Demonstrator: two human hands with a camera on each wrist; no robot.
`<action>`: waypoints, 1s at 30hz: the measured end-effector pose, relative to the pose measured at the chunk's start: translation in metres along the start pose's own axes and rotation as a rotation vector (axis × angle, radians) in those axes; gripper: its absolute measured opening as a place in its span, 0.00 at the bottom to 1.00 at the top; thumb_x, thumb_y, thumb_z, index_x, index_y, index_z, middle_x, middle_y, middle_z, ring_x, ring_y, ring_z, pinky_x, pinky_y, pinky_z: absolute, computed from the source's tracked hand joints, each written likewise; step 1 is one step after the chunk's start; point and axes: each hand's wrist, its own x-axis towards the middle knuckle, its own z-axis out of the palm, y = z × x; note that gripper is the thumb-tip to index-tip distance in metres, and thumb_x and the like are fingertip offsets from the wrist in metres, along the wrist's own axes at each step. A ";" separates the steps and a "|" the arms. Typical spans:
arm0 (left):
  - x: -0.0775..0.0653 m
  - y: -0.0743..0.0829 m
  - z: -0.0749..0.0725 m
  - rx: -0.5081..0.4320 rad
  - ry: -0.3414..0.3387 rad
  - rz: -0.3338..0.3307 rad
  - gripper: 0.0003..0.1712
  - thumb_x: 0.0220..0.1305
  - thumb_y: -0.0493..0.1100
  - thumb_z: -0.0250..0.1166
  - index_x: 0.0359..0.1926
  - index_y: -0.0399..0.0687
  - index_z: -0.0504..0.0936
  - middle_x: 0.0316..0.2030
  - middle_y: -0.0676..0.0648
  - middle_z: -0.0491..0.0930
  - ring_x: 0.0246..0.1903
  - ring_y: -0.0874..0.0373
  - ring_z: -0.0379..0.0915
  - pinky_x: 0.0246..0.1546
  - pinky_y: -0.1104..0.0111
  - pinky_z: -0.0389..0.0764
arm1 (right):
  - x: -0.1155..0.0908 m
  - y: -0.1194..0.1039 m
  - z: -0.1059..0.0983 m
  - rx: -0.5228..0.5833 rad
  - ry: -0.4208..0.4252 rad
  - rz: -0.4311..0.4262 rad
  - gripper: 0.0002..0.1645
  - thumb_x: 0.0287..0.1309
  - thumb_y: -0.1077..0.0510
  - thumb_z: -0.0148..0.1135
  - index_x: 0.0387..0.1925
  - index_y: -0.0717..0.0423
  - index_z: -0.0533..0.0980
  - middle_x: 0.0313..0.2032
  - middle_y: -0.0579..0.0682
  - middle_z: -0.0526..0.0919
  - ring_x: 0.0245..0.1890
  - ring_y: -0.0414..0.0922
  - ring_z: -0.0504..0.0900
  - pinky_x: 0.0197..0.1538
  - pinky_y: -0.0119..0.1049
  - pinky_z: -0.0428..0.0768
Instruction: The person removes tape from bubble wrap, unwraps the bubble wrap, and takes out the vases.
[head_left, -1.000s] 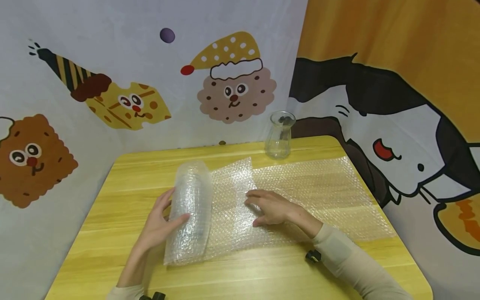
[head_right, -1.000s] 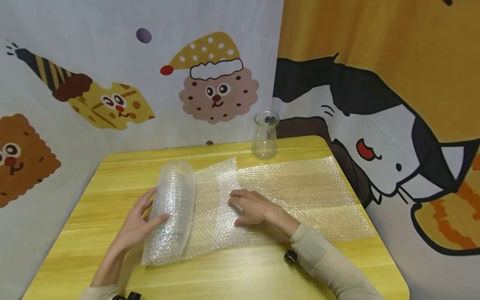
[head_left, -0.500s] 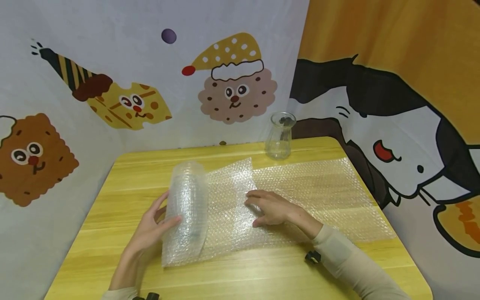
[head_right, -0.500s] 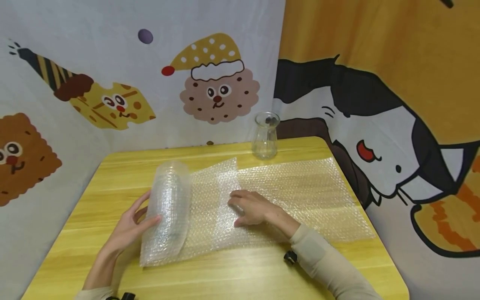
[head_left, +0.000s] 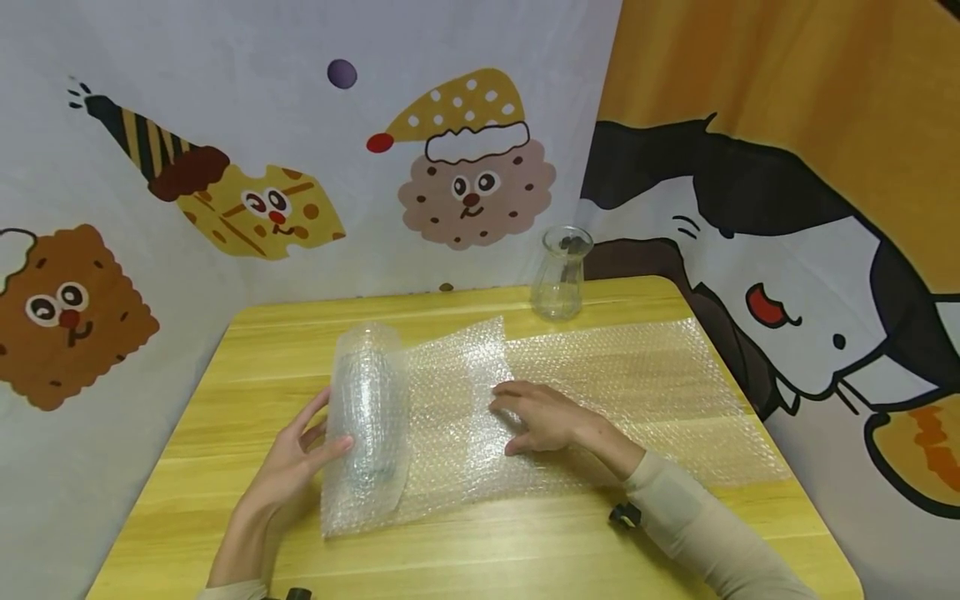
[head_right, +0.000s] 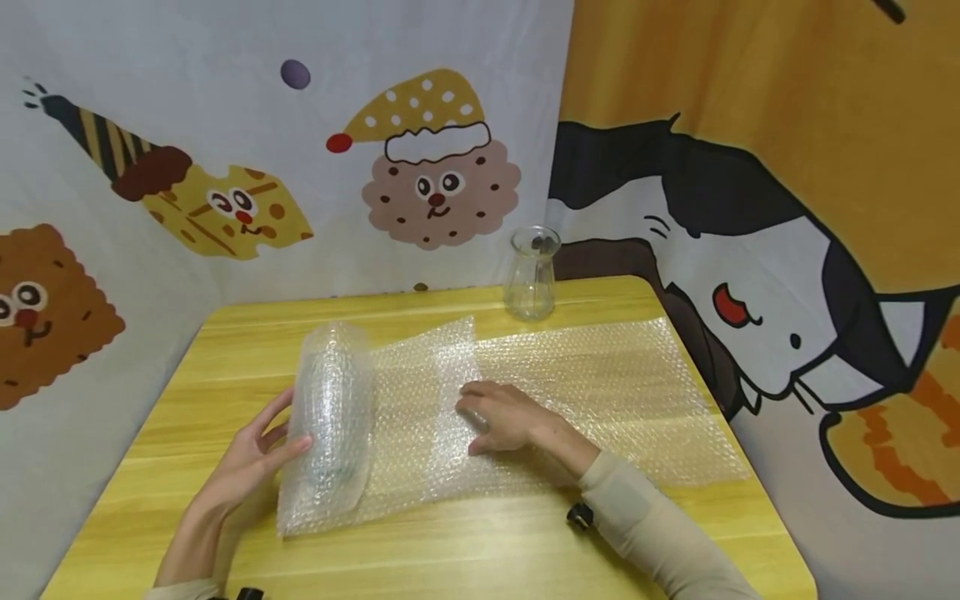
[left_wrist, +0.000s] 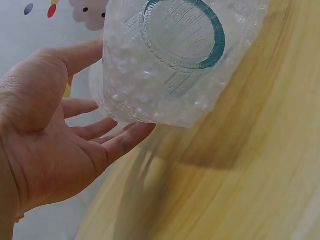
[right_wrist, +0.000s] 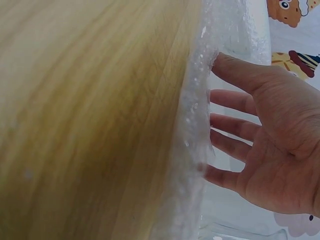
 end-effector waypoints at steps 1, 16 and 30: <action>0.000 0.000 0.000 0.004 0.001 -0.001 0.51 0.72 0.47 0.67 0.83 0.69 0.45 0.84 0.47 0.43 0.78 0.28 0.51 0.66 0.45 0.79 | 0.000 0.000 0.000 0.002 0.000 0.000 0.46 0.52 0.36 0.76 0.71 0.44 0.72 0.78 0.50 0.64 0.78 0.52 0.63 0.80 0.59 0.64; -0.002 0.033 0.020 0.317 0.257 0.229 0.45 0.64 0.45 0.75 0.77 0.46 0.65 0.77 0.37 0.62 0.70 0.34 0.66 0.57 0.44 0.84 | 0.000 0.002 0.000 -0.009 0.012 -0.005 0.46 0.52 0.36 0.76 0.70 0.44 0.72 0.78 0.51 0.65 0.77 0.52 0.65 0.79 0.57 0.65; 0.012 0.056 0.054 0.496 0.337 0.058 0.64 0.59 0.67 0.73 0.82 0.42 0.50 0.80 0.32 0.52 0.76 0.28 0.52 0.71 0.27 0.60 | 0.000 0.000 0.000 -0.007 0.018 -0.017 0.45 0.52 0.36 0.76 0.70 0.44 0.73 0.77 0.52 0.66 0.77 0.53 0.66 0.79 0.58 0.66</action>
